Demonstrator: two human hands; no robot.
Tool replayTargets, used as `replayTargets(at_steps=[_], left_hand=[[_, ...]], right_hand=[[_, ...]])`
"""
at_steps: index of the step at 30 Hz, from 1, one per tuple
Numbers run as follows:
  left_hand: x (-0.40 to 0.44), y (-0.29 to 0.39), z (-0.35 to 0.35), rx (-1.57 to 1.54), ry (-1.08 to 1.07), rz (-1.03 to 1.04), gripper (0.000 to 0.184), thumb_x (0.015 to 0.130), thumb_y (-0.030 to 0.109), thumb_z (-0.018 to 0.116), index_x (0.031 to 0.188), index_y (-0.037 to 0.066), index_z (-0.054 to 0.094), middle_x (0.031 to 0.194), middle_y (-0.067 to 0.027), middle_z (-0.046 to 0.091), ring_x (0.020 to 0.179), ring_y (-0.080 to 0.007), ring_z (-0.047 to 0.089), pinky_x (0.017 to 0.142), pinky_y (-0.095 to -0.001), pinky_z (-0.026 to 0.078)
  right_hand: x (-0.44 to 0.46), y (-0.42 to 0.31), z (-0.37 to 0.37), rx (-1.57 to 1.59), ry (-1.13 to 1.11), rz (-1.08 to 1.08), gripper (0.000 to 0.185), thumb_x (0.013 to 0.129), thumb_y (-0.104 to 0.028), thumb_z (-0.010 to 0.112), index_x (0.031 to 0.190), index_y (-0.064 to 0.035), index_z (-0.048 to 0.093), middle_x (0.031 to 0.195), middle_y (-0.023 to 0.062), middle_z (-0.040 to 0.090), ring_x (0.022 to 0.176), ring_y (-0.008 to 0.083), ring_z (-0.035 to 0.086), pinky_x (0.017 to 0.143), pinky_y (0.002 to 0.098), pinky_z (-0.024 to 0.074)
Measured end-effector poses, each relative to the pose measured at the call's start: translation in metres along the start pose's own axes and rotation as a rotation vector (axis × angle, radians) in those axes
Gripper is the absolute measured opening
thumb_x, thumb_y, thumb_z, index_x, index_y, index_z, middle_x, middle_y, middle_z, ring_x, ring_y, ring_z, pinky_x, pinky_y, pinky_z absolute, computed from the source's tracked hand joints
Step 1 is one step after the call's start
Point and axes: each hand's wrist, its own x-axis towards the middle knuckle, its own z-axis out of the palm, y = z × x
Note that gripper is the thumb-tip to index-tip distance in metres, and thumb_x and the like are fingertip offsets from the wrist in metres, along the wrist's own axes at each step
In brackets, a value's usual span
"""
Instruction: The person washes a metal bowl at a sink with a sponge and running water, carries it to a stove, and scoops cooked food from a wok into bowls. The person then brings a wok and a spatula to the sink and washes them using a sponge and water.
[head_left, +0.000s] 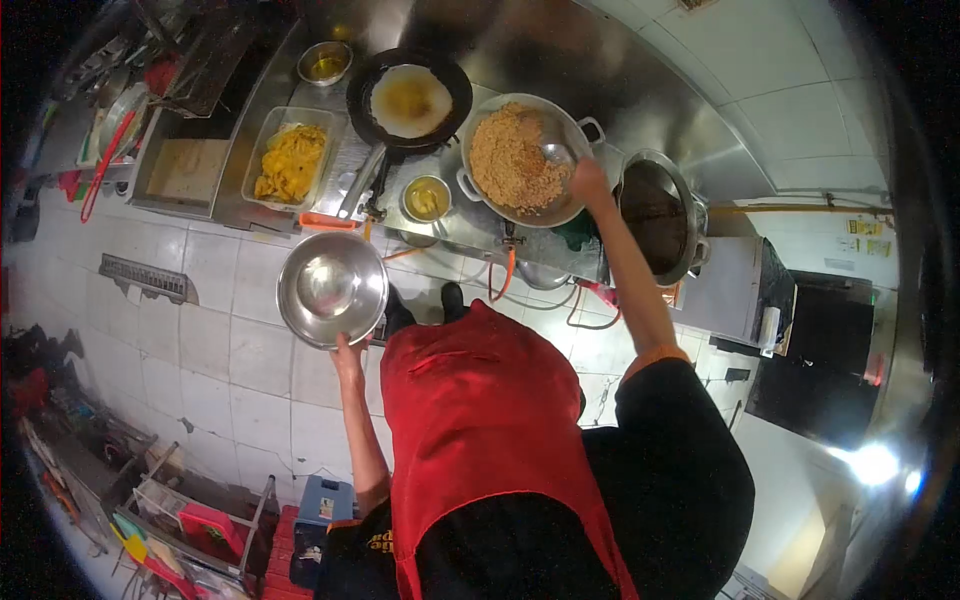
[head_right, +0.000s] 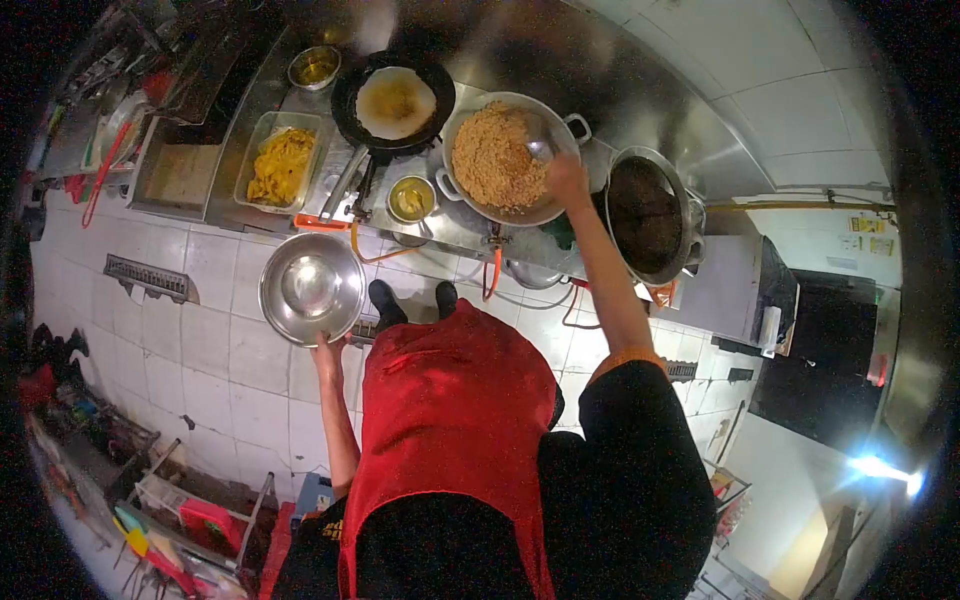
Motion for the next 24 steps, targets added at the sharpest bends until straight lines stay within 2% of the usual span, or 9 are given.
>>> replayTargets(at_steps=[1, 3, 7, 10, 13, 16, 18, 20, 24], left_hand=[[0.007, -0.001, -0.003, -0.010, -0.019, -0.018, 0.037, 0.095, 0.029, 0.043, 0.107, -0.005, 0.052, 0.091, -0.0144, 0.061, 0.074, -0.0232, 0.062, 0.064, -0.0338, 0.049], [0.018, -0.002, -0.009, -0.033, -0.073, -0.063, 0.035, 0.096, 0.027, 0.041, 0.111, -0.004, 0.050, 0.096, -0.0149, 0.060, 0.076, -0.0232, 0.062, 0.065, -0.0353, 0.049], [0.020, 0.012, -0.002, -0.026, -0.083, -0.147, 0.036, 0.097, 0.026, 0.039, 0.112, -0.004, 0.050, 0.097, -0.0159, 0.060, 0.076, -0.0225, 0.061, 0.068, -0.0361, 0.049], [0.035, 0.009, 0.004, 0.026, -0.077, -0.133, 0.039, 0.095, 0.029, 0.041, 0.109, -0.006, 0.051, 0.095, -0.0159, 0.061, 0.075, -0.0222, 0.061, 0.067, -0.0358, 0.049], [0.043, 0.019, 0.014, 0.096, -0.092, -0.139, 0.040, 0.093, 0.029, 0.043, 0.108, -0.007, 0.051, 0.094, -0.0162, 0.062, 0.074, -0.0223, 0.062, 0.066, -0.0358, 0.050], [0.047, 0.022, 0.021, 0.160, -0.144, -0.153, 0.039, 0.091, 0.027, 0.044, 0.109, -0.007, 0.051, 0.094, -0.0168, 0.062, 0.074, -0.0234, 0.063, 0.066, -0.0361, 0.051], [0.052, 0.015, 0.022, 0.162, -0.173, -0.139, 0.038, 0.090, 0.026, 0.044, 0.109, -0.006, 0.051, 0.094, -0.0171, 0.062, 0.073, -0.0241, 0.064, 0.066, -0.0363, 0.052], [0.054, 0.006, 0.024, 0.083, -0.079, -0.107, 0.036, 0.090, 0.023, 0.045, 0.110, -0.006, 0.050, 0.091, -0.0168, 0.062, 0.071, -0.0250, 0.064, 0.064, -0.0368, 0.052], [0.050, 0.002, 0.024, 0.081, -0.066, -0.116, 0.034, 0.089, 0.021, 0.044, 0.109, -0.005, 0.051, 0.088, -0.0160, 0.062, 0.069, -0.0249, 0.063, 0.061, -0.0371, 0.051]], right_hand=[[-0.009, -0.009, -0.004, -0.006, -0.001, 0.004, 0.018, 0.073, -0.012, 0.058, 0.081, 0.0040, 0.061, 0.075, 0.0252, 0.059, 0.070, 0.0431, 0.058, 0.067, 0.0510, 0.0484], [-0.018, -0.025, -0.013, -0.025, -0.320, 0.078, 0.023, 0.074, -0.014, 0.058, 0.081, 0.0074, 0.059, 0.078, 0.0276, 0.058, 0.072, 0.0454, 0.057, 0.069, 0.0497, 0.0483], [-0.020, -0.060, -0.079, 0.112, -0.213, 0.238, 0.023, 0.075, -0.015, 0.058, 0.081, 0.0079, 0.058, 0.076, 0.0292, 0.058, 0.074, 0.0463, 0.057, 0.070, 0.0503, 0.0479], [-0.007, -0.055, -0.091, -0.007, -0.307, 0.317, 0.022, 0.079, -0.015, 0.057, 0.080, 0.0065, 0.059, 0.079, 0.0305, 0.059, 0.079, 0.0463, 0.059, 0.071, 0.0509, 0.0488], [0.005, -0.039, -0.062, -0.231, -0.255, 0.106, 0.021, 0.086, -0.013, 0.051, 0.079, 0.0038, 0.062, 0.073, 0.0226, 0.059, 0.075, 0.0395, 0.062, 0.067, 0.0466, 0.0507], [0.013, -0.061, -0.039, -0.023, -0.207, 0.311, 0.022, 0.083, -0.014, 0.056, 0.077, 0.0050, 0.063, 0.077, 0.0244, 0.062, 0.078, 0.0411, 0.063, 0.070, 0.0483, 0.0507], [0.011, -0.073, -0.036, 0.087, -0.356, 0.439, 0.020, 0.079, -0.013, 0.059, 0.077, 0.0063, 0.064, 0.083, 0.0266, 0.064, 0.081, 0.0416, 0.064, 0.073, 0.0500, 0.0503], [0.004, -0.067, -0.047, 0.114, -0.384, 0.426, 0.020, 0.077, -0.012, 0.060, 0.081, 0.0073, 0.064, 0.087, 0.0280, 0.064, 0.083, 0.0431, 0.064, 0.076, 0.0518, 0.0494], [0.008, -0.050, -0.089, 0.148, -0.263, 0.424, 0.019, 0.081, -0.011, 0.055, 0.083, 0.0053, 0.063, 0.078, 0.0280, 0.063, 0.082, 0.0447, 0.062, 0.077, 0.0498, 0.0499]])
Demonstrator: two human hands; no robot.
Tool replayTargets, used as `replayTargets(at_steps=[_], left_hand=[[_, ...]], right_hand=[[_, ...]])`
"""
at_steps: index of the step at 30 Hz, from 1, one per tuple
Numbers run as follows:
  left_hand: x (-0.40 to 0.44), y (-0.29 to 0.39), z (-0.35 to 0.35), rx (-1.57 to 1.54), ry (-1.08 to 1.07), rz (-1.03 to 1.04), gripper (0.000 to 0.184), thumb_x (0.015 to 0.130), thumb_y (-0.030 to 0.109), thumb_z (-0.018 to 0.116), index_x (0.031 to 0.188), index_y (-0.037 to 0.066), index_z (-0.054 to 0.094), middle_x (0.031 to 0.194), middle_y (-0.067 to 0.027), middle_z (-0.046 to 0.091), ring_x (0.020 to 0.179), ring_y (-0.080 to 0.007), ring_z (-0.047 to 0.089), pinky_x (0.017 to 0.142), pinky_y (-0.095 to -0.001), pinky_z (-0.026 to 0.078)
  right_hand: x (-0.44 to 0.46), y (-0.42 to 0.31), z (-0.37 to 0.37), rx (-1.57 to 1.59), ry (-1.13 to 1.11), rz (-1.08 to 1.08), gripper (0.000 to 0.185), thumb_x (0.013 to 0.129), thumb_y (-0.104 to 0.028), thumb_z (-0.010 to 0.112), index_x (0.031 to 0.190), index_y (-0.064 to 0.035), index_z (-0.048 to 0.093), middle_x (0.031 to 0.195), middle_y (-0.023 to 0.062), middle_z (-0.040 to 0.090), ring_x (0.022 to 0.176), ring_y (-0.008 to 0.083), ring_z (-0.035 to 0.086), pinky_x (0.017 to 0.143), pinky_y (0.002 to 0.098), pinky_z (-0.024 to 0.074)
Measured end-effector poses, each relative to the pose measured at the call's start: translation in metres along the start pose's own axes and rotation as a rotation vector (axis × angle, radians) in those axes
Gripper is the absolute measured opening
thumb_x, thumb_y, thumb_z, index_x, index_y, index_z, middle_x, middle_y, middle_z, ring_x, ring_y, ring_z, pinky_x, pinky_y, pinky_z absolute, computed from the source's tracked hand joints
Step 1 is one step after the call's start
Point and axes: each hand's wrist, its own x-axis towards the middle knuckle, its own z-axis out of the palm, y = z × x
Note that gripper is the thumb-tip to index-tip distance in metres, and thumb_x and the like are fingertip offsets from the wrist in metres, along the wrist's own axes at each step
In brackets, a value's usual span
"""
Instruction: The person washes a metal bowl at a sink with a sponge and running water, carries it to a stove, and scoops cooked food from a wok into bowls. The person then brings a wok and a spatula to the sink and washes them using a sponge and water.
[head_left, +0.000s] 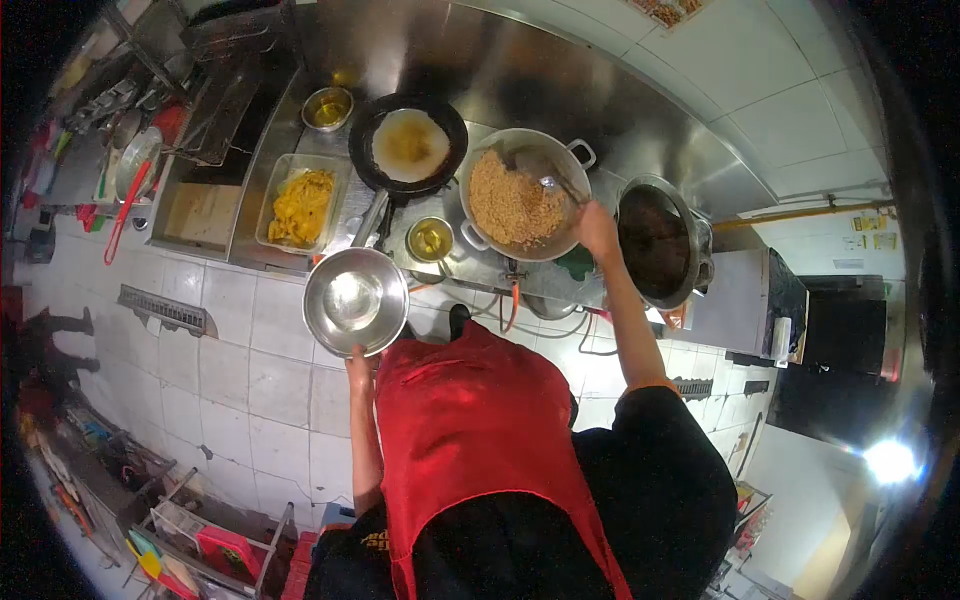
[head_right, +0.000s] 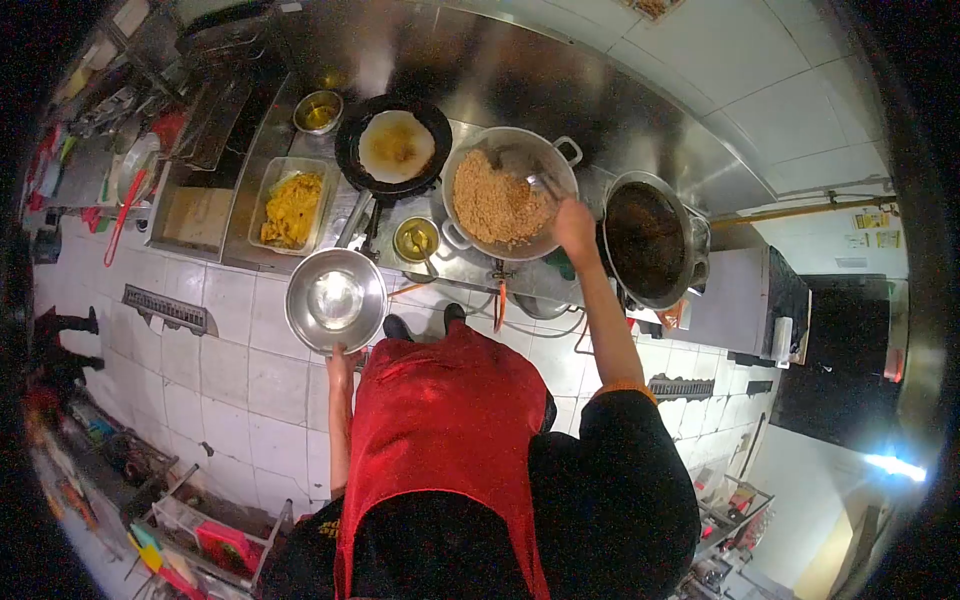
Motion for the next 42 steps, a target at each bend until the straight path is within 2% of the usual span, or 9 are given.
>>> replayTargets(at_steps=[10, 16, 19, 23, 26, 29, 32, 35, 42], left_hand=[[-0.018, 0.009, 0.014, -0.010, -0.100, 0.004, 0.032, 0.089, 0.015, 0.040, 0.105, -0.009, 0.054, 0.090, -0.0171, 0.063, 0.073, -0.0249, 0.064, 0.063, -0.0359, 0.052], [-0.034, 0.028, 0.038, -0.045, -0.077, -0.048, 0.036, 0.094, 0.016, 0.035, 0.114, -0.011, 0.049, 0.094, -0.0185, 0.063, 0.079, -0.0268, 0.066, 0.071, -0.0367, 0.055], [-0.037, 0.046, 0.057, 0.057, -0.159, -0.109, 0.035, 0.094, 0.019, 0.035, 0.110, -0.008, 0.052, 0.090, -0.0169, 0.064, 0.072, -0.0251, 0.064, 0.067, -0.0367, 0.054], [-0.033, 0.071, 0.072, 0.173, -0.348, -0.064, 0.040, 0.096, 0.026, 0.035, 0.105, -0.008, 0.052, 0.086, -0.0183, 0.063, 0.073, -0.0263, 0.064, 0.067, -0.0374, 0.054], [-0.029, 0.078, 0.089, 0.173, -0.310, 0.034, 0.039, 0.098, 0.028, 0.038, 0.108, -0.007, 0.051, 0.090, -0.0176, 0.063, 0.073, -0.0246, 0.064, 0.066, -0.0362, 0.055], [-0.020, 0.081, 0.099, 0.145, -0.335, 0.112, 0.040, 0.099, 0.031, 0.045, 0.115, -0.005, 0.048, 0.095, -0.0162, 0.062, 0.075, -0.0236, 0.064, 0.068, -0.0360, 0.056], [-0.008, 0.091, 0.120, 0.168, -0.331, 0.074, 0.044, 0.098, 0.030, 0.048, 0.125, -0.005, 0.041, 0.109, -0.0182, 0.058, 0.085, -0.0244, 0.064, 0.075, -0.0370, 0.057], [0.006, 0.091, 0.140, 0.203, -0.394, 0.257, 0.042, 0.099, 0.024, 0.046, 0.132, 0.000, 0.034, 0.121, -0.0185, 0.052, 0.094, -0.0283, 0.063, 0.081, -0.0394, 0.056], [0.005, 0.118, 0.209, 0.214, -0.371, 0.144, 0.049, 0.099, 0.022, 0.044, 0.135, 0.002, 0.016, 0.120, -0.0238, 0.050, 0.092, -0.0327, 0.064, 0.080, -0.0428, 0.058]], right_hand=[[-0.012, 0.038, 0.021, 0.011, -0.195, -0.176, 0.024, 0.084, -0.011, 0.053, 0.107, -0.0043, 0.060, 0.086, 0.0241, 0.064, 0.086, 0.0413, 0.062, 0.075, 0.0509, 0.0496], [-0.048, 0.069, 0.005, 0.088, -0.060, -0.130, 0.023, 0.085, -0.010, 0.050, 0.104, -0.0028, 0.060, 0.081, 0.0263, 0.062, 0.076, 0.0429, 0.061, 0.069, 0.0515, 0.0499], [-0.056, 0.066, 0.033, 0.071, -0.030, 0.215, 0.026, 0.080, -0.012, 0.056, 0.099, 0.0057, 0.060, 0.079, 0.0303, 0.061, 0.080, 0.0434, 0.062, 0.069, 0.0503, 0.0507], [-0.079, 0.069, 0.140, 0.351, -0.010, 0.194, 0.021, 0.073, -0.008, 0.057, 0.089, 0.0053, 0.062, 0.078, 0.0266, 0.064, 0.077, 0.0416, 0.064, 0.066, 0.0479, 0.0505], [-0.098, 0.010, 0.112, 0.604, 0.022, 0.234, 0.015, 0.074, -0.005, 0.053, 0.083, 0.0044, 0.061, 0.070, 0.0193, 0.064, 0.060, 0.0326, 0.063, 0.054, 0.0412, 0.0473], [-0.094, 0.004, 0.091, 1.071, -0.223, 0.708, 0.012, 0.085, -0.010, 0.050, 0.084, -0.0019, 0.059, 0.059, 0.0046, 0.050, 0.043, 0.0117, 0.045, 0.037, 0.0264, 0.0338], [-0.087, 0.041, 0.087, 1.402, -0.361, 0.728, 0.011, 0.084, -0.007, 0.049, 0.081, -0.0003, 0.058, 0.059, 0.0022, 0.046, 0.042, 0.0108, 0.042, 0.037, 0.0264, 0.0296], [-0.092, 0.037, 0.055, 1.331, -0.304, 0.796, 0.011, 0.086, -0.006, 0.048, 0.083, -0.0014, 0.057, 0.061, -0.0007, 0.041, 0.043, 0.0072, 0.037, 0.036, 0.0235, 0.0246], [-0.091, 0.078, 0.013, 1.343, -0.446, 0.777, 0.014, 0.087, -0.007, 0.049, 0.091, 0.0019, 0.059, 0.062, -0.0005, 0.040, 0.043, 0.0065, 0.036, 0.036, 0.0242, 0.0232]])
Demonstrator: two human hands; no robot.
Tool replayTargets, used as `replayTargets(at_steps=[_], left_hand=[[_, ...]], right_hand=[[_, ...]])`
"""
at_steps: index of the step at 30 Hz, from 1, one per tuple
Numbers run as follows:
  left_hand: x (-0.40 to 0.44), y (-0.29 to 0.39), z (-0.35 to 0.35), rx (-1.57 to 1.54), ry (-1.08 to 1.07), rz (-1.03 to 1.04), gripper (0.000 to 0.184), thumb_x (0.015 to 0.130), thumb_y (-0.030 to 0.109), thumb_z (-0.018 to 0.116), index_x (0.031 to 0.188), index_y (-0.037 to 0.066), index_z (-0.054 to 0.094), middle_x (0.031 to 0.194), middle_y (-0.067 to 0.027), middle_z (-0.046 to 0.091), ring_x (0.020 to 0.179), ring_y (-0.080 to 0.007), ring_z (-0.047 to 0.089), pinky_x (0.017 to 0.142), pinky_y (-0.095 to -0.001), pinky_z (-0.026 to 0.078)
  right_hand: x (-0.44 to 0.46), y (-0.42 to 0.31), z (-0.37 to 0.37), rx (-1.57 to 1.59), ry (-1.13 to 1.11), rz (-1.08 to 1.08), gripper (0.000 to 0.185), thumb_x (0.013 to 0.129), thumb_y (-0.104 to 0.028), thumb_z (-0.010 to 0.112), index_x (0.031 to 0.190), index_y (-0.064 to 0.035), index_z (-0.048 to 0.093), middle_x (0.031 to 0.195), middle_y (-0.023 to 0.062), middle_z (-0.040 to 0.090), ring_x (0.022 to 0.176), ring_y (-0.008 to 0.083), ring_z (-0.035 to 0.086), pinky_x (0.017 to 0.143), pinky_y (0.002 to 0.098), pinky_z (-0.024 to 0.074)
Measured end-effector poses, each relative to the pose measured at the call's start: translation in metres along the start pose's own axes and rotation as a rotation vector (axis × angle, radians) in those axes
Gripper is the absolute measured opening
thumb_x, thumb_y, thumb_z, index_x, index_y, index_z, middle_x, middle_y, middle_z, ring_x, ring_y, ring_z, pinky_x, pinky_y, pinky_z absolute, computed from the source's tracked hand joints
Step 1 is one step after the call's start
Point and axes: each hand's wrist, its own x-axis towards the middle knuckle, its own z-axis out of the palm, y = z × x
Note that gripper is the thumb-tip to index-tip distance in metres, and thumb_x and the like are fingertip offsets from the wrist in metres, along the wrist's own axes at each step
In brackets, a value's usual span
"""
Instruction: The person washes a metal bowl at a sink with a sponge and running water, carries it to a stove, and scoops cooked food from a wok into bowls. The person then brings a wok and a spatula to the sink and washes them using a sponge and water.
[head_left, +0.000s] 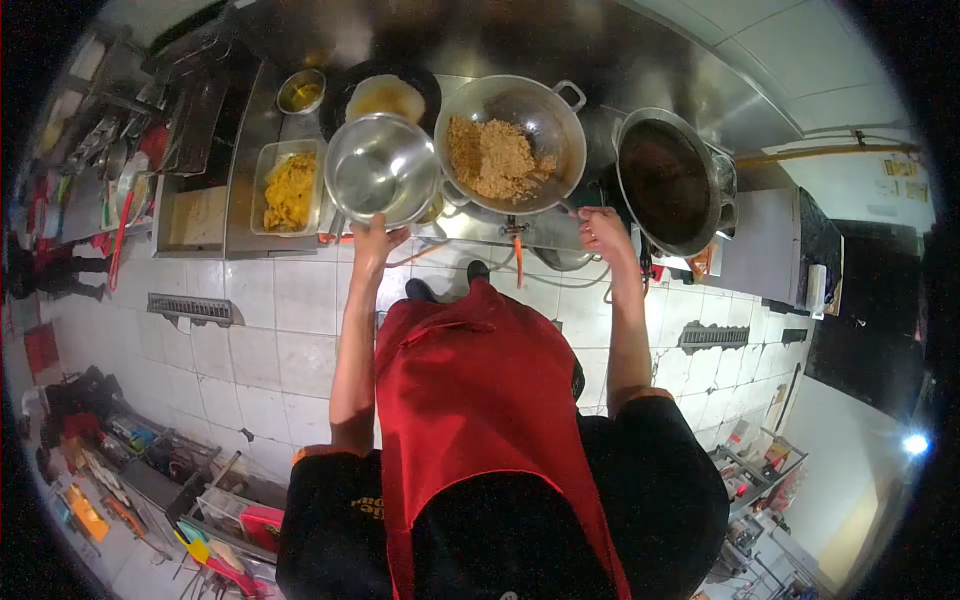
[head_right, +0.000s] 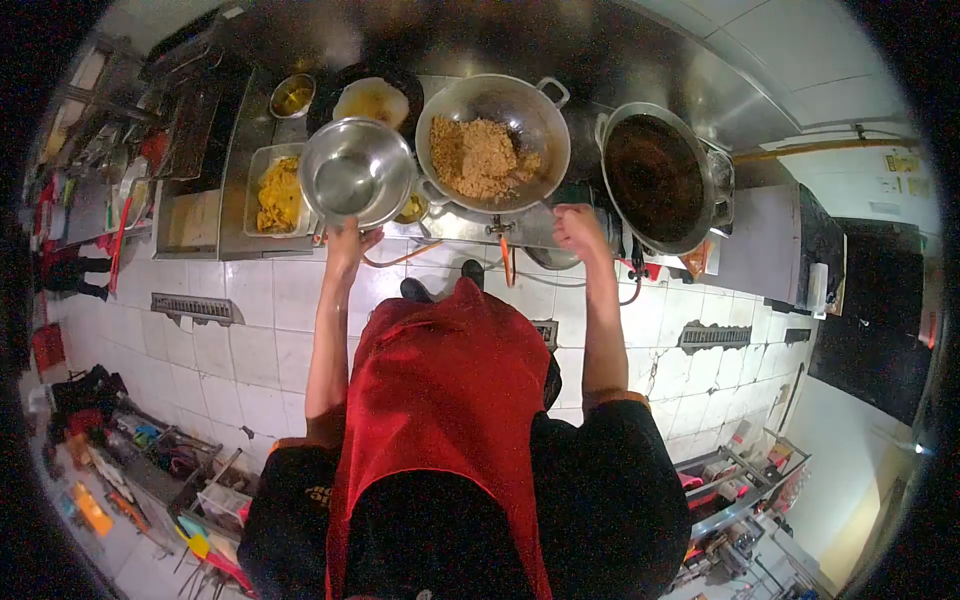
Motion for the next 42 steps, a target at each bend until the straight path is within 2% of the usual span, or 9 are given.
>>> replayTargets(at_steps=[5, 10, 16, 24, 26, 27, 33, 40, 42], left_hand=[[0.043, -0.004, 0.033, 0.016, 0.069, -0.004, 0.041, 0.096, 0.016, 0.048, 0.124, -0.011, 0.037, 0.108, -0.0242, 0.057, 0.083, -0.0288, 0.067, 0.068, -0.0368, 0.061], [0.135, -0.066, 0.025, 0.312, 0.085, 0.101, 0.067, 0.085, 0.019, 0.061, 0.117, -0.021, 0.018, 0.111, -0.0310, 0.053, 0.074, -0.0322, 0.068, 0.058, -0.0337, 0.061], [0.118, -0.048, 0.090, 0.231, 0.092, 0.047, 0.055, 0.088, 0.015, 0.055, 0.117, -0.022, 0.026, 0.112, -0.0313, 0.054, 0.070, -0.0344, 0.068, 0.056, -0.0353, 0.061], [0.137, -0.072, 0.150, 0.038, -0.262, -0.108, 0.047, 0.093, 0.017, 0.050, 0.115, -0.020, 0.033, 0.103, -0.0284, 0.059, 0.065, -0.0314, 0.068, 0.054, -0.0341, 0.060], [0.125, -0.070, 0.171, -0.076, -0.221, -0.104, 0.041, 0.095, 0.015, 0.047, 0.119, -0.016, 0.033, 0.106, -0.0287, 0.057, 0.070, -0.0339, 0.067, 0.057, -0.0365, 0.061], [0.122, -0.068, 0.176, -0.125, -0.216, -0.138, 0.038, 0.096, 0.014, 0.045, 0.120, -0.013, 0.034, 0.107, -0.0285, 0.056, 0.074, -0.0351, 0.067, 0.059, -0.0381, 0.062], [0.126, -0.074, 0.137, -0.210, -0.320, -0.229, 0.042, 0.100, 0.023, 0.038, 0.131, -0.005, 0.031, 0.115, -0.0239, 0.053, 0.095, -0.0370, 0.063, 0.073, -0.0418, 0.061], [0.095, -0.014, 0.067, -0.105, -0.284, -0.057, 0.043, 0.100, 0.026, 0.042, 0.127, -0.008, 0.040, 0.115, -0.0264, 0.056, 0.091, -0.0313, 0.064, 0.078, -0.0390, 0.058], [0.084, -0.003, 0.035, -0.082, -0.141, -0.141, 0.049, 0.100, 0.031, 0.043, 0.124, -0.012, 0.040, 0.111, -0.0263, 0.058, 0.089, -0.0307, 0.065, 0.076, -0.0366, 0.058]], right_hand=[[-0.015, -0.028, -0.015, -0.051, -0.013, -0.008, 0.017, 0.088, -0.007, 0.048, 0.096, 0.0036, 0.059, 0.062, -0.0016, 0.039, 0.044, 0.0058, 0.034, 0.037, 0.0239, 0.0233], [-0.030, -0.058, -0.028, -0.087, -0.041, 0.016, 0.019, 0.091, -0.007, 0.047, 0.102, 0.0041, 0.057, 0.059, -0.0033, 0.037, 0.044, 0.0052, 0.031, 0.038, 0.0235, 0.0219], [-0.068, -0.110, -0.040, -0.133, -0.023, 0.016, 0.022, 0.094, -0.012, 0.044, 0.100, 0.0015, 0.060, 0.055, -0.0063, 0.033, 0.041, 0.0041, 0.028, 0.037, 0.0216, 0.0191], [-0.087, -0.101, -0.022, -0.729, -0.074, -0.485, 0.015, 0.087, -0.005, 0.051, 0.096, -0.0041, 0.063, 0.059, -0.0080, 0.040, 0.048, 0.0028, 0.040, 0.040, 0.0206, 0.0290], [-0.085, -0.058, 0.024, -1.117, 0.230, -0.769, 0.016, 0.084, -0.005, 0.048, 0.084, -0.0006, 0.063, 0.067, 0.0164, 0.062, 0.056, 0.0309, 0.060, 0.054, 0.0392, 0.0470], [-0.083, -0.035, 0.040, -1.147, 0.241, -0.670, 0.026, 0.086, -0.006, 0.045, 0.104, 0.0048, 0.060, 0.070, 0.0262, 0.061, 0.064, 0.0398, 0.063, 0.060, 0.0497, 0.0496], [-0.120, -0.031, 0.056, -1.056, 0.377, -0.761, 0.043, 0.089, -0.006, 0.045, 0.130, 0.0082, 0.045, 0.064, 0.0248, 0.060, 0.055, 0.0363, 0.062, 0.052, 0.0464, 0.0485], [-0.055, -0.044, 0.016, -0.952, 0.531, -0.828, 0.028, 0.085, -0.009, 0.051, 0.105, 0.0086, 0.062, 0.081, 0.0292, 0.063, 0.072, 0.0427, 0.064, 0.063, 0.0463, 0.0508], [-0.016, -0.022, 0.021, -1.124, 0.470, -0.492, 0.026, 0.080, -0.009, 0.057, 0.095, 0.0105, 0.061, 0.084, 0.0294, 0.064, 0.079, 0.0455, 0.063, 0.072, 0.0482, 0.0514]])
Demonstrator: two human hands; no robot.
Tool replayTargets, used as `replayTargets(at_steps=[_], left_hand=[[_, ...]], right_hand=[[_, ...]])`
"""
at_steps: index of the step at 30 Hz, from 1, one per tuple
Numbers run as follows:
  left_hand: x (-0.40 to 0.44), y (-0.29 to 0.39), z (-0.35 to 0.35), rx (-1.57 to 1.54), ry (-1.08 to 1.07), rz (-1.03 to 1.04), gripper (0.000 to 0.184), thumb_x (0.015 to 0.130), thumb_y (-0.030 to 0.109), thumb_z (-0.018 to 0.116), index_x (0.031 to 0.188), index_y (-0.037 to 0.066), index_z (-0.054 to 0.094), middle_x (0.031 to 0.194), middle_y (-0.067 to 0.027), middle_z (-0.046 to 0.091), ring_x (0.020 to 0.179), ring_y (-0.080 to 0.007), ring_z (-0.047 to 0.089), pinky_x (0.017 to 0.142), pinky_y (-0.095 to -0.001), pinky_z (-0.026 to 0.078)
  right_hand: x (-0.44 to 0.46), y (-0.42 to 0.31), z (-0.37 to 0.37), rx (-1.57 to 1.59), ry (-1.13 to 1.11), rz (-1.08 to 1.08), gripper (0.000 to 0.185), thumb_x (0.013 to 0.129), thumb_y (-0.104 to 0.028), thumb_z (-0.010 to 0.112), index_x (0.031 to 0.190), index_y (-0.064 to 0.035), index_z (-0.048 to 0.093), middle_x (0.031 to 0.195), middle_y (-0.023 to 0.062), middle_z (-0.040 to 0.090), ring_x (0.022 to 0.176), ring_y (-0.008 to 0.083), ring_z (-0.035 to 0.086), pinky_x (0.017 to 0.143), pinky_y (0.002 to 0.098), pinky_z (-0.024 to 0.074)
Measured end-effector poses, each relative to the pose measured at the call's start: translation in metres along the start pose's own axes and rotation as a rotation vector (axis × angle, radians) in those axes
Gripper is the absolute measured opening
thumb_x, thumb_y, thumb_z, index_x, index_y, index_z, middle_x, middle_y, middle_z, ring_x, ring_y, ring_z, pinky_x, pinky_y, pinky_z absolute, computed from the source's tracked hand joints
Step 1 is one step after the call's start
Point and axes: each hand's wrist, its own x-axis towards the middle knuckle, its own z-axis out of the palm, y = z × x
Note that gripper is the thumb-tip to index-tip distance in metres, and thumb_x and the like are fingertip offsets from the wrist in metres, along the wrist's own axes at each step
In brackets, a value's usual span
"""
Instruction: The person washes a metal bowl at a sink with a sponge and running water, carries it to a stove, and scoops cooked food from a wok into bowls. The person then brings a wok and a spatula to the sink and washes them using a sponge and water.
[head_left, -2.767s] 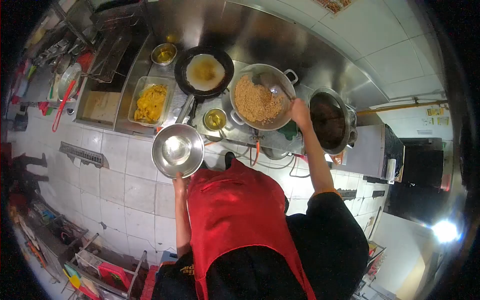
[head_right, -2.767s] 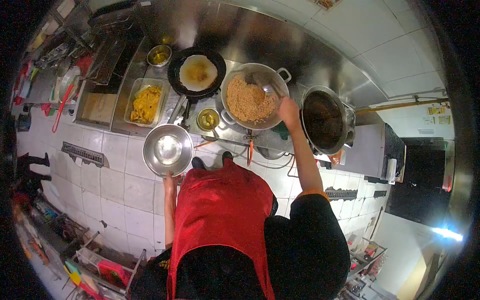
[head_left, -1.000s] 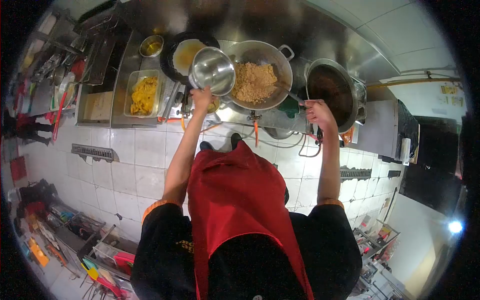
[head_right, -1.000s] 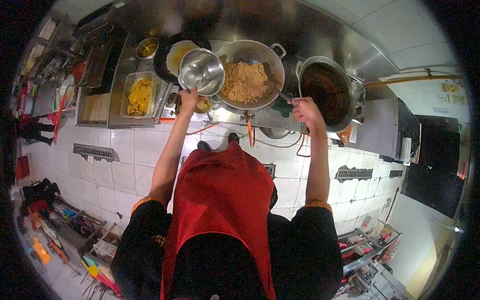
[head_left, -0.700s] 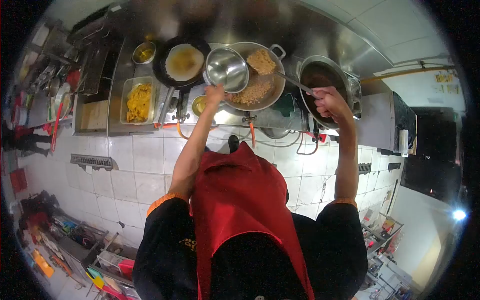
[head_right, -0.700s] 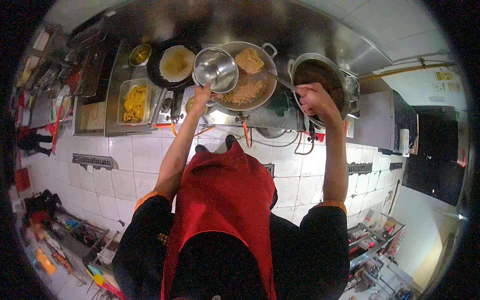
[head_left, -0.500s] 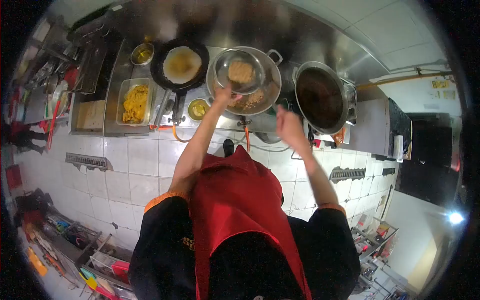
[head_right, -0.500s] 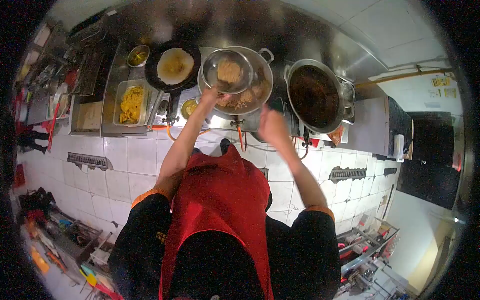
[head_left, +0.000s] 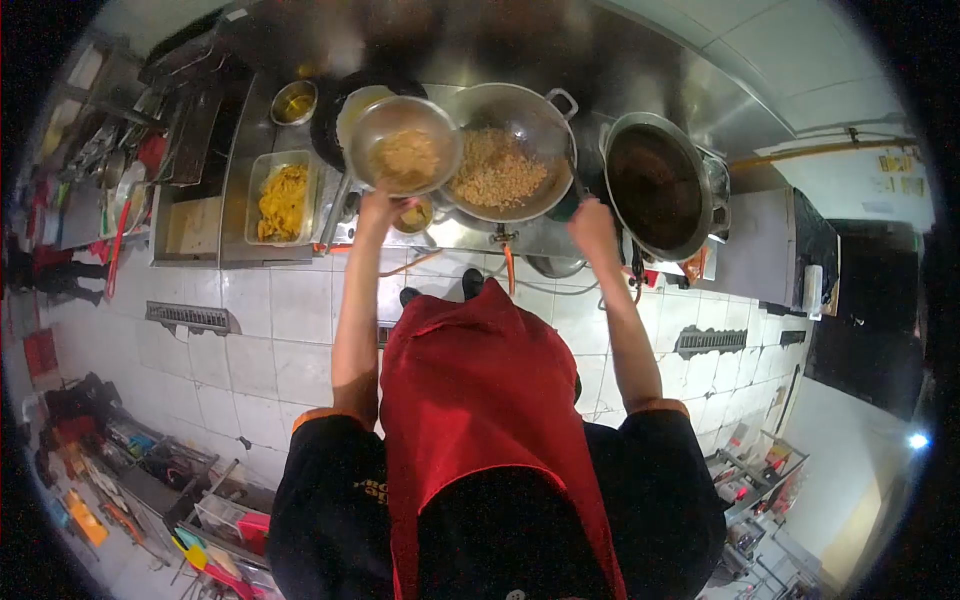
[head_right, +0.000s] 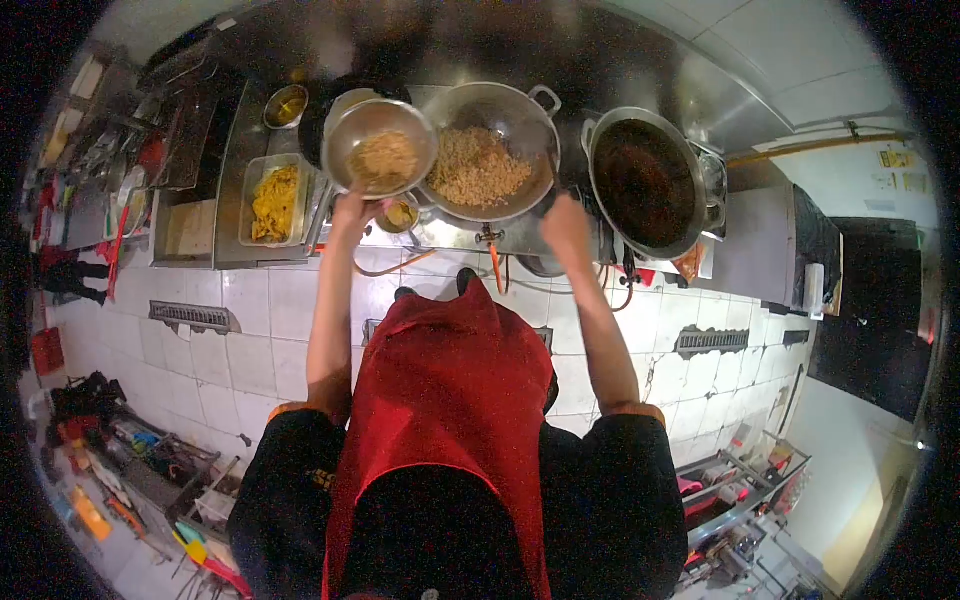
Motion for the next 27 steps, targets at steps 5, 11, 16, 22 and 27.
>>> replayTargets(at_steps=[5, 11, 16, 22, 27], left_hand=[[-0.090, 0.022, -0.044, 0.043, 0.163, 0.048, 0.053, 0.098, 0.034, 0.046, 0.122, -0.014, 0.042, 0.107, -0.0258, 0.060, 0.089, -0.0286, 0.065, 0.074, -0.0330, 0.058], [-0.122, 0.008, -0.073, 0.143, 0.225, 0.041, 0.047, 0.098, 0.028, 0.044, 0.122, -0.013, 0.042, 0.105, -0.0239, 0.061, 0.080, -0.0298, 0.067, 0.068, -0.0368, 0.060], [-0.104, -0.001, -0.044, 0.188, 0.138, 0.101, 0.043, 0.098, 0.025, 0.040, 0.124, -0.010, 0.040, 0.106, -0.0252, 0.060, 0.081, -0.0313, 0.067, 0.068, -0.0363, 0.061], [-0.053, -0.020, 0.002, 0.227, -0.005, 0.082, 0.041, 0.098, 0.022, 0.042, 0.121, -0.011, 0.041, 0.102, -0.0249, 0.062, 0.076, -0.0317, 0.068, 0.065, -0.0378, 0.061], [-0.017, -0.034, 0.049, 0.285, 0.036, -0.068, 0.037, 0.096, 0.023, 0.047, 0.115, -0.009, 0.048, 0.101, -0.0245, 0.062, 0.076, -0.0320, 0.067, 0.063, -0.0395, 0.061]], right_hand=[[-0.003, -0.003, 0.109, 0.064, 0.044, -0.150, 0.020, 0.072, -0.008, 0.059, 0.088, 0.0048, 0.058, 0.073, 0.0258, 0.063, 0.066, 0.0404, 0.063, 0.059, 0.0454, 0.0514], [-0.002, -0.021, 0.053, 0.930, -0.279, 0.423, 0.015, 0.081, -0.008, 0.052, 0.089, 0.0036, 0.057, 0.063, 0.0023, 0.049, 0.045, 0.0110, 0.045, 0.036, 0.0256, 0.0322], [0.017, 0.022, 0.025, 1.146, -0.519, 0.539, 0.015, 0.087, -0.006, 0.047, 0.087, 0.0065, 0.056, 0.060, -0.0002, 0.038, 0.044, 0.0057, 0.031, 0.036, 0.0231, 0.0201], [0.017, 0.009, -0.066, 0.973, -0.506, 0.424, 0.019, 0.088, -0.006, 0.046, 0.093, 0.0078, 0.058, 0.059, -0.0003, 0.038, 0.043, 0.0064, 0.033, 0.036, 0.0235, 0.0215], [0.023, 0.003, -0.141, 0.894, -0.565, 0.373, 0.022, 0.089, -0.010, 0.047, 0.095, 0.0064, 0.061, 0.058, -0.0011, 0.040, 0.043, 0.0074, 0.035, 0.036, 0.0232, 0.0220]])
